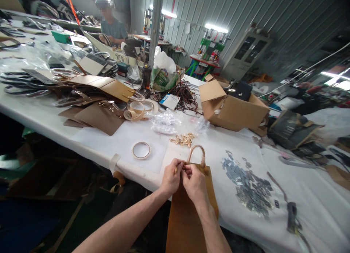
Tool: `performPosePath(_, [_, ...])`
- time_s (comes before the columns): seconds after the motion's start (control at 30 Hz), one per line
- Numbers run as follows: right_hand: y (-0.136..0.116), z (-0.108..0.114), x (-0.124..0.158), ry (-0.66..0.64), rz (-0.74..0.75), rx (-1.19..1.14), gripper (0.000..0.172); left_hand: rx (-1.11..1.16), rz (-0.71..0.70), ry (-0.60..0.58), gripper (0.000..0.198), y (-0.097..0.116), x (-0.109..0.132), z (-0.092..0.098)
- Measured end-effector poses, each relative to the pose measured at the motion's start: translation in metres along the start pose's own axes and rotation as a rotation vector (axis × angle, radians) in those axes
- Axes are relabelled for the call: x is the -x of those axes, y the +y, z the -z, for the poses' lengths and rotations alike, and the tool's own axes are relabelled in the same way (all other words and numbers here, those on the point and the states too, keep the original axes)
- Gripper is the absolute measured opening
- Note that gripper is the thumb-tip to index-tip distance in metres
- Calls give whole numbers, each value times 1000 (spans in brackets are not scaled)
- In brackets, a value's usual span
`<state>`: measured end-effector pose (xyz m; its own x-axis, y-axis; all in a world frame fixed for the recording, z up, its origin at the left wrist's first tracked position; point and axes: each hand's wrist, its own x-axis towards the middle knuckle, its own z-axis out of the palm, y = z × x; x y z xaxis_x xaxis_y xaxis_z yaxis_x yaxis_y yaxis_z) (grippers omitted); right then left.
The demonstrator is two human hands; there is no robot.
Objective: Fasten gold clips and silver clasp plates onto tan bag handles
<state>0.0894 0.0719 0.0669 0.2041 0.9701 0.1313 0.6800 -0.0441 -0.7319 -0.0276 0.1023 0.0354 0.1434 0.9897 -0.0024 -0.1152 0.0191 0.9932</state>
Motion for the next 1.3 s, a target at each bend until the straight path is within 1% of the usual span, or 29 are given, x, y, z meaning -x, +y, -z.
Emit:
performPosePath(0.07, [1,1,-1,18,-69,-67,15,17,6,-35,29,2,2,0])
performPosePath(0.17, [1,5,-6,49,-167,-184,21,54,38,-78,34,4,4,0])
performPosePath(0.23, [1,7,-9,41,-201,-238,20,60,31,-93,34,5,5,0])
performPosePath(0.33, [3,7,-8,3,-184,-276,18,51,18,-111,33,5,4,-2])
performPosePath(0.43, [9,4,-2,0,-145,-302,25,40,33,-118,31,4,2,-3])
performPosePath(0.5, [14,4,1,-33,-136,-319,30,-14,45,-90,27,3,-1,-2])
performPosePath(0.53, [16,5,1,-67,-133,-324,32,-80,38,-77,24,4,-3,0])
performPosePath(0.6, [19,12,-2,-128,-128,-328,36,-305,-19,-80,21,6,-6,6])
performPosePath(0.67, [21,21,-13,-117,-122,-327,43,-592,-122,-126,22,9,-9,14])
performPosePath(0.73, [22,32,-32,-27,-124,-333,49,-827,-216,-180,24,14,-9,23])
performPosePath(0.8, [25,41,-59,83,-126,-334,51,-959,-260,-207,27,17,-9,29])
performPosePath(0.83, [27,44,-74,120,-123,-323,51,-998,-264,-210,27,18,-9,31])
performPosePath(0.87, [29,45,-90,126,-117,-288,52,-1025,-264,-208,27,18,-9,32])
performPosePath(0.93, [36,44,-119,60,-104,-169,49,-1053,-266,-201,27,18,-8,31])
performPosePath(1.03, [47,33,-151,-54,-123,-14,37,-1069,-266,-189,25,17,-9,30])
performPosePath(1.1, [52,21,-161,-65,-144,20,28,-1081,-266,-187,23,17,-9,29])
performPosePath(1.17, [57,9,-165,-66,-160,27,23,-1102,-270,-189,22,17,-10,29])
performPosePath(1.23, [60,1,-164,-59,-174,-9,22,-1122,-277,-191,20,18,-11,29])
performPosePath(1.3, [63,-3,-161,-34,-185,-89,27,-1129,-278,-188,19,18,-12,29])
